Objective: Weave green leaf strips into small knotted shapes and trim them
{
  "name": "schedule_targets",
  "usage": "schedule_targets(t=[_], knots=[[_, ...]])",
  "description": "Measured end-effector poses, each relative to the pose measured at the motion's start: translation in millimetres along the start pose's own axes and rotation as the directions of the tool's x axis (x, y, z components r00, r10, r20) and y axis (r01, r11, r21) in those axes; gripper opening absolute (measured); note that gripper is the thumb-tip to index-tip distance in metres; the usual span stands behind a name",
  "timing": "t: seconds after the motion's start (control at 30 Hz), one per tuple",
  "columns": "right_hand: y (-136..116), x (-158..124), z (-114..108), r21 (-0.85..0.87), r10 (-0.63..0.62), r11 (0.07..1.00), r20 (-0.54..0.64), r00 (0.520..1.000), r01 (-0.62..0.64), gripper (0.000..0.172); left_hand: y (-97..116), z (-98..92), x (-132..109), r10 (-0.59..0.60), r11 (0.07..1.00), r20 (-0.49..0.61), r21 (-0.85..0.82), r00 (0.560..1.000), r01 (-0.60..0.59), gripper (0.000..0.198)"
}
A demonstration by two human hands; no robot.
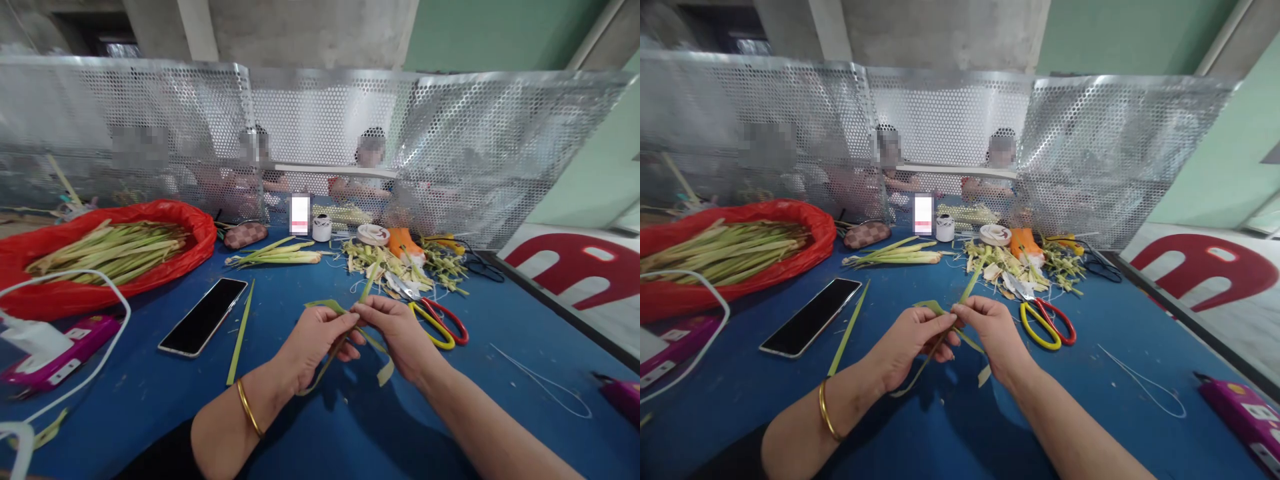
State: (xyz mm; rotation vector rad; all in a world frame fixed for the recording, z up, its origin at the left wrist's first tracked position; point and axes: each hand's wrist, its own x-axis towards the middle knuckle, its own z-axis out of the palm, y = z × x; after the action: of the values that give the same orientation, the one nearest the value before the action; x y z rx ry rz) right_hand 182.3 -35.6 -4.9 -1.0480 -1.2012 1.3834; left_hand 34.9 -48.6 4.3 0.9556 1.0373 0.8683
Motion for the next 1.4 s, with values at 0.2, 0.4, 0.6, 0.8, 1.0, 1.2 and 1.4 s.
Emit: schedule_targets(t=[0.2,0.4,0.6,0.8,1.0,1.2,1.4], knots=[[4,-1,3,-0.073,-0.095,0.993,-0.105,0.990,0.088,0.028,-2,2.7,2,0.000,1.000,-0.013,0.024,1.000,0.000,0.018],[8,4,0,-0.196,-0.130,0.975,-0.115,0.985,0.106,0.029,-2,1.2,2,0.010,1.000,-0.012,0.010,1.000,-0.010,0.020],[-6,-5,-4,-0.663,-0.552,0.651,-0.079,0.830,0.370,0.022,4,-6.9,3,0.149,0.976,-0.022,-0.155,0.989,-0.151,0.027],[0,-14,9,-0.635,-0.444,0.680,0.042,0.895,0.367,0.017,6,-8.0,6,0.241,0.946,-0.066,-0.209,0.968,-0.249,0.016],[7,-12,14,-0.569,-0.360,0.762,0.022,0.933,0.307,0.014,0,-7.7,8,0.246,0.947,-0.077,-0.191,0.966,-0.257,0.013],[4,-14,16,-0.553,-0.382,0.758,0.050,0.923,0.344,0.019,3,-5.0,7,0.189,0.946,-0.098,-0.248,0.977,-0.208,0.022],[-3,-15,10,-0.602,-0.421,0.699,0.089,0.903,0.386,0.022,4,-8.0,7,0.185,0.942,-0.088,-0.267,0.979,-0.202,0.023]])
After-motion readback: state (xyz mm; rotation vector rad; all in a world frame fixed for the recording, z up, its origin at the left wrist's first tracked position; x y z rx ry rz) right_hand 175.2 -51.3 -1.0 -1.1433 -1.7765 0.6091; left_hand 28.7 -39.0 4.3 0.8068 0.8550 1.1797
